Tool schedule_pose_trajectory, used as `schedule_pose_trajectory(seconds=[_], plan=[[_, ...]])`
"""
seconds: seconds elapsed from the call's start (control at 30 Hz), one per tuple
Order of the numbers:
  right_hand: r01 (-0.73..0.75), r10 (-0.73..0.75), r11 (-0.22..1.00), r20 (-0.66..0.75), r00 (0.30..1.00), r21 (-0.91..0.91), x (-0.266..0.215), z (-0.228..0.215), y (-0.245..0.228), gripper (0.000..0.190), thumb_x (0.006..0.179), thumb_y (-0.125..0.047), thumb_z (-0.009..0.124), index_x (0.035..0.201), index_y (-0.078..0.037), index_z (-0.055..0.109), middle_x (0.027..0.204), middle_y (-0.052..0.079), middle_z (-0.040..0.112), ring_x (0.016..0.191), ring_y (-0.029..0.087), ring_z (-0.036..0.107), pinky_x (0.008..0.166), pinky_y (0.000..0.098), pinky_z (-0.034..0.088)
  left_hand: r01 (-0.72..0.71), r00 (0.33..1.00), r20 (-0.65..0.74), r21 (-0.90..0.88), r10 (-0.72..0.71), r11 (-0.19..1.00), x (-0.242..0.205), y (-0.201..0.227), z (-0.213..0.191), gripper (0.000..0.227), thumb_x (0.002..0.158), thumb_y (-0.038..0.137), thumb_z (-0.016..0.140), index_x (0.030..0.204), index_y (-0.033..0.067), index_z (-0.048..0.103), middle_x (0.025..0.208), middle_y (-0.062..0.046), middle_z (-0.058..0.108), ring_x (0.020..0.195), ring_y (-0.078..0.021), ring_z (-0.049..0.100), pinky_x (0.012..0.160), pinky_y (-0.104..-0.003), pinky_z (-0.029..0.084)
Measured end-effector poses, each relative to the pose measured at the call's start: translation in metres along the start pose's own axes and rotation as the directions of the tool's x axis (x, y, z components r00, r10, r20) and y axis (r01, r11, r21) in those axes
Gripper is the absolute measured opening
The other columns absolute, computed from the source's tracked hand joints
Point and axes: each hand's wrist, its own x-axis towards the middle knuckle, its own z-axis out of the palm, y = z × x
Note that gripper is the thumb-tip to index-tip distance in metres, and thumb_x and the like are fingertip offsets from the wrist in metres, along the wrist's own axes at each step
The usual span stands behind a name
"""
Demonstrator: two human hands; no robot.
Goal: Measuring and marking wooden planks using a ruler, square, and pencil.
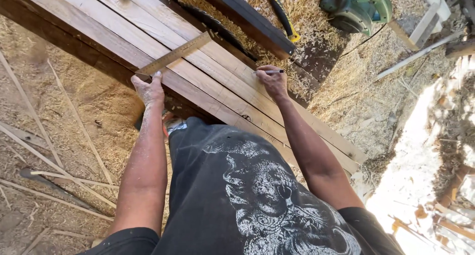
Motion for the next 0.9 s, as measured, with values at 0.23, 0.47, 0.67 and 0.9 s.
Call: schedule_pose_trajectory(seconds=[0.23,0.47,0.67,0.9], plan=[[-0.033,0.036,0.994,-0.032,0.999,0.105,-0.02,-0.024,0.035,0.018,0.093,-0.014,0.07,0.103,-0.001,0.077,0.084,0.007,0.076,0.07,0.009,0.068,0.064,0.0249,0.058,-0.103,0.994,-0.018,0.018,0.104,0.994,0.007,-0.02,0.005,0.086,0.09,0.032,0.085,0.145,-0.0085,0.032,0.14,-0.026,0.047,0.131,-0.0364,0.048,0.113,-0.043,0.039],[-0.009,0.012,0.994,-0.025,1.0,0.109,-0.021,-0.024,0.036,0.014,0.093,-0.012,0.068,0.1,-0.002,0.076,0.084,0.007,0.076,0.07,0.01,0.071,0.064,0.0246,0.062,0.052,0.997,0.054,-0.026,-0.051,0.998,0.0,0.001,-0.003,0.088,0.09,0.031,0.079,0.15,-0.0044,0.026,0.146,-0.025,0.042,0.137,-0.0335,0.045,0.116,-0.041,0.038],[0.0,0.005,0.998,-0.086,0.996,0.063,-0.022,-0.018,0.035,0.014,0.091,-0.01,0.068,0.097,-0.001,0.077,0.083,0.009,0.077,0.072,0.011,0.072,0.066,0.0244,0.06,-0.077,0.997,-0.031,-0.023,0.076,0.997,0.003,-0.009,0.002,0.09,0.092,0.028,0.085,0.147,-0.0089,0.024,0.145,-0.029,0.041,0.134,-0.0374,0.045,0.114,-0.043,0.037],[-0.048,0.024,0.98,0.126,0.992,0.193,-0.026,0.036,0.02,0.021,0.09,-0.019,0.074,0.103,-0.002,0.076,0.092,0.008,0.077,0.075,0.012,0.074,0.067,0.0248,0.065,-0.047,0.999,0.004,-0.055,0.047,0.997,-0.004,-0.001,-0.001,0.072,0.089,0.026,0.083,0.137,-0.0024,0.038,0.131,-0.023,0.054,0.121,-0.0332,0.057,0.104,-0.044,0.046]])
